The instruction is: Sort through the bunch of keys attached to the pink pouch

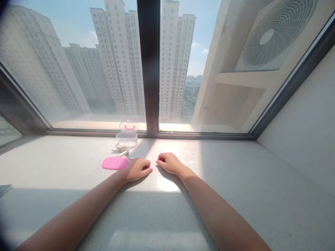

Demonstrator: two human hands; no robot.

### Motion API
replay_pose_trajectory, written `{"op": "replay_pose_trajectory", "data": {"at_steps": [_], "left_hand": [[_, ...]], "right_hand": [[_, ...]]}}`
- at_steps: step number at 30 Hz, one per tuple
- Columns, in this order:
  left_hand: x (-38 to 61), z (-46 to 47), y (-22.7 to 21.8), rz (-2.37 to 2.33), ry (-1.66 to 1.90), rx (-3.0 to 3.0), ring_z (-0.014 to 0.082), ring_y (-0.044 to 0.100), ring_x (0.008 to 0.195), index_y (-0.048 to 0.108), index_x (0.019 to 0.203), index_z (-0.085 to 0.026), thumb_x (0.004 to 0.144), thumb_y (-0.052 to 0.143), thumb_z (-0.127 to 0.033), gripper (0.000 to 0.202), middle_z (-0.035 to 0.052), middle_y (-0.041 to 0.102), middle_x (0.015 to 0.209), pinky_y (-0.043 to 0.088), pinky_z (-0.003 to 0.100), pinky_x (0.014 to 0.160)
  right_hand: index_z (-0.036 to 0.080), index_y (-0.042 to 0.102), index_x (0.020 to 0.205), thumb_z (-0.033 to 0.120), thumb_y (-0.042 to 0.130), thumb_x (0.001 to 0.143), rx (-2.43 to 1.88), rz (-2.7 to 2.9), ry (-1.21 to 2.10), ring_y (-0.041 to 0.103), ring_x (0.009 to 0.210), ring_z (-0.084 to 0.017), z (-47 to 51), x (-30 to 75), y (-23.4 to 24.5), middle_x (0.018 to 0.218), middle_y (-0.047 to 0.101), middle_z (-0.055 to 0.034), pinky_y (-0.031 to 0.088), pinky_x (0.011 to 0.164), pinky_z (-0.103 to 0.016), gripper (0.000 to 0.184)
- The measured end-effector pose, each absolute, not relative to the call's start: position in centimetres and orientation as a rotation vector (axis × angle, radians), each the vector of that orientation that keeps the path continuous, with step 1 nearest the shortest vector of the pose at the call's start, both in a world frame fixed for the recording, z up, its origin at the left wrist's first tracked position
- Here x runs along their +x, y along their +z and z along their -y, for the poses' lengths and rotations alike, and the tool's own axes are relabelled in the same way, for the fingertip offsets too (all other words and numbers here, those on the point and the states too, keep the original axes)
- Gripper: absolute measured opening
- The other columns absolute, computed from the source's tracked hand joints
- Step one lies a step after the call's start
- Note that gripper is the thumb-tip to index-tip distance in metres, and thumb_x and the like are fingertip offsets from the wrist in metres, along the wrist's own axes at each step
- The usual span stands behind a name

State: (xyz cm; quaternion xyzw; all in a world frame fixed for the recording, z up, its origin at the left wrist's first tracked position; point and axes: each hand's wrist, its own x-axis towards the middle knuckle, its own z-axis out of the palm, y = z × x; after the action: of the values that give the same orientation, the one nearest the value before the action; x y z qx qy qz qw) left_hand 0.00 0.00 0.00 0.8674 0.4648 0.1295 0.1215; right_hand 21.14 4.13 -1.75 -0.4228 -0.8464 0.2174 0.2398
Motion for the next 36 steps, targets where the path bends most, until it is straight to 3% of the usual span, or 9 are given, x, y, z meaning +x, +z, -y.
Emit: {"op": "replay_pose_trajectory", "data": {"at_steps": [17, 20, 26, 32, 36], "left_hand": [[0.2, 0.2, 0.2, -1.350, 0.416, 2.498, 0.0121, 0.045, 0.056, 0.054, 0.062, -0.018, 0.083, 0.048, -0.039, 0.031, -0.0007, 0.056, 0.061, 0.024, 0.026, 0.053], [-0.1, 0.1, 0.5, -1.302, 0.573, 2.471, 0.0108, 0.042, 0.055, 0.050, 0.059, -0.017, 0.084, 0.048, -0.037, 0.033, -0.0020, 0.050, 0.057, 0.025, 0.025, 0.053], [-3.2, -1.2, 2.3, -1.576, 1.216, 2.179, 0.0104, 0.038, 0.051, 0.044, 0.056, -0.018, 0.088, 0.045, -0.041, 0.040, -0.0041, 0.038, 0.050, 0.030, 0.025, 0.054], [-8.9, -3.0, 3.1, -1.923, 1.590, 1.850, 0.0154, 0.048, 0.061, 0.052, 0.069, -0.019, 0.090, 0.038, -0.042, 0.034, -0.0012, 0.049, 0.059, 0.036, 0.027, 0.060], [-12.1, -4.6, 1.6, -2.290, 1.548, 1.713, 0.0205, 0.057, 0.081, 0.054, 0.076, -0.019, 0.087, 0.041, -0.041, 0.027, 0.0046, 0.060, 0.080, 0.043, 0.031, 0.077]], "right_hand": [[0.015, 0.063, 0.073, 0.027, 0.057, 0.082, -1.159, 2.318, 0.596, 0.050, 0.065, -0.012, -4.0, 21.1, -1.5, 0.068, 0.061, -0.0005, 0.034, 0.061, -0.024, 0.016], [0.015, 0.063, 0.073, 0.027, 0.057, 0.082, -1.152, 2.320, 0.593, 0.050, 0.065, -0.012, -4.1, 21.2, -1.6, 0.068, 0.061, -0.0005, 0.034, 0.061, -0.024, 0.016], [0.016, 0.063, 0.073, 0.025, 0.056, 0.082, -1.151, 2.330, 0.603, 0.052, 0.066, -0.013, -4.2, 21.3, -1.7, 0.071, 0.062, -0.0014, 0.035, 0.062, -0.025, 0.015], [0.016, 0.063, 0.073, 0.025, 0.057, 0.082, -1.147, 2.335, 0.612, 0.053, 0.068, -0.014, -4.2, 21.3, -1.7, 0.072, 0.063, -0.0018, 0.035, 0.063, -0.025, 0.014], [0.016, 0.063, 0.074, 0.025, 0.057, 0.082, -1.153, 2.338, 0.620, 0.053, 0.067, -0.013, -4.3, 21.3, -1.7, 0.073, 0.063, -0.0019, 0.035, 0.063, -0.024, 0.014]]}}
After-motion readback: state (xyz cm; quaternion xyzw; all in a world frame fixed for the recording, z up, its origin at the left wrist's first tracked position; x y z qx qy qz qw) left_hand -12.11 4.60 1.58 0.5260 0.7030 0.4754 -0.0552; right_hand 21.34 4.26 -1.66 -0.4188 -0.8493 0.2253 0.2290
